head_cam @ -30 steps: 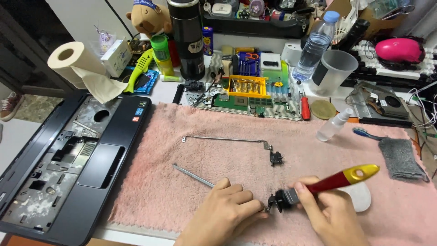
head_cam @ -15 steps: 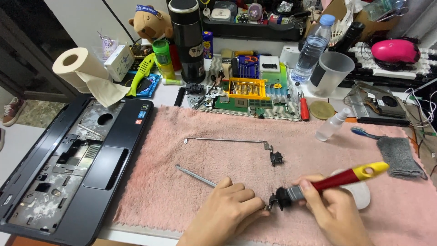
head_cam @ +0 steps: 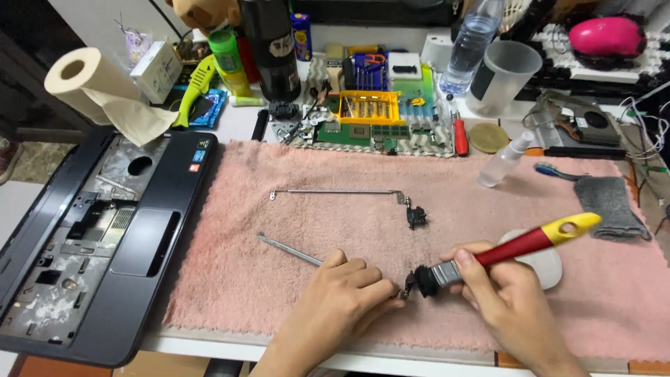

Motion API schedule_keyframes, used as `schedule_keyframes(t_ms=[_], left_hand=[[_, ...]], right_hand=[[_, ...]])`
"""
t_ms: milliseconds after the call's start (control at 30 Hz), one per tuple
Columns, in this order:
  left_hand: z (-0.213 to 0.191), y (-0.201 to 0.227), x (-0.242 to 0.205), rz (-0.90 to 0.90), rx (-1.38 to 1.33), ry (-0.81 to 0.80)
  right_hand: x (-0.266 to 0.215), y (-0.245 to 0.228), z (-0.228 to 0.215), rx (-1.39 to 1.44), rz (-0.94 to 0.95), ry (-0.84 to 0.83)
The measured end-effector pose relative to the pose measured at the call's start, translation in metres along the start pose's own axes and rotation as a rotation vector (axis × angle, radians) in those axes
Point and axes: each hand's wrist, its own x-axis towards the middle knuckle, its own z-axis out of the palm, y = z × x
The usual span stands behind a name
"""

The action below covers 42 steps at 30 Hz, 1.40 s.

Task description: The person cleans a disassembled printer hinge mechanism using a brush. They hold the metal hinge and brush it thoroughly, then place it on a pink towel and continue cleaning other parts of the mechanism.

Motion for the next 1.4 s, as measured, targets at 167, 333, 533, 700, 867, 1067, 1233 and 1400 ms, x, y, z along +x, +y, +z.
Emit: schedule_keyframes(t_ms=[167, 333, 533, 700, 867, 1067, 1233, 1400], left_hand=[[0.001, 0.0, 0.001, -0.008, -0.009, -0.01], [0.001, -0.001, 0.0, -0.003, -0.005, -0.014], [0.001, -0.001, 0.0, -0.006, 0.01, 0.002], [0.003, -0.002, 0.0, -0.003, 0.004, 0.006], [0.004, -0.003, -0.002, -0.004, -0.003, 0.008], [0.005, -0.002, -0.003, -0.001, 0.006, 0.013], [0.007, -0.002, -0.002, 0.0, 0.002, 0.015], [0.007, -0.002, -0.004, 0.007, 0.023, 0.019]], right_hand=[[0.002, 0.0, 0.0, -0.088, 0.018, 0.056], [-0.008, -0.006, 0.008, -0.078, -0.048, 0.015], [0.012, -0.019, 0.014, 0.009, 0.139, 0.112], [0.042, -0.005, 0.014, 0.11, 0.2, -0.003], [0.023, -0.019, 0.009, 0.217, 0.191, 0.066], [0.012, -0.01, 0.004, 0.04, 0.249, 0.098], [0.019, -0.006, 0.005, 0.058, 0.156, 0.048], [0.001, -0.027, 0.006, -0.066, 0.244, 0.086]])
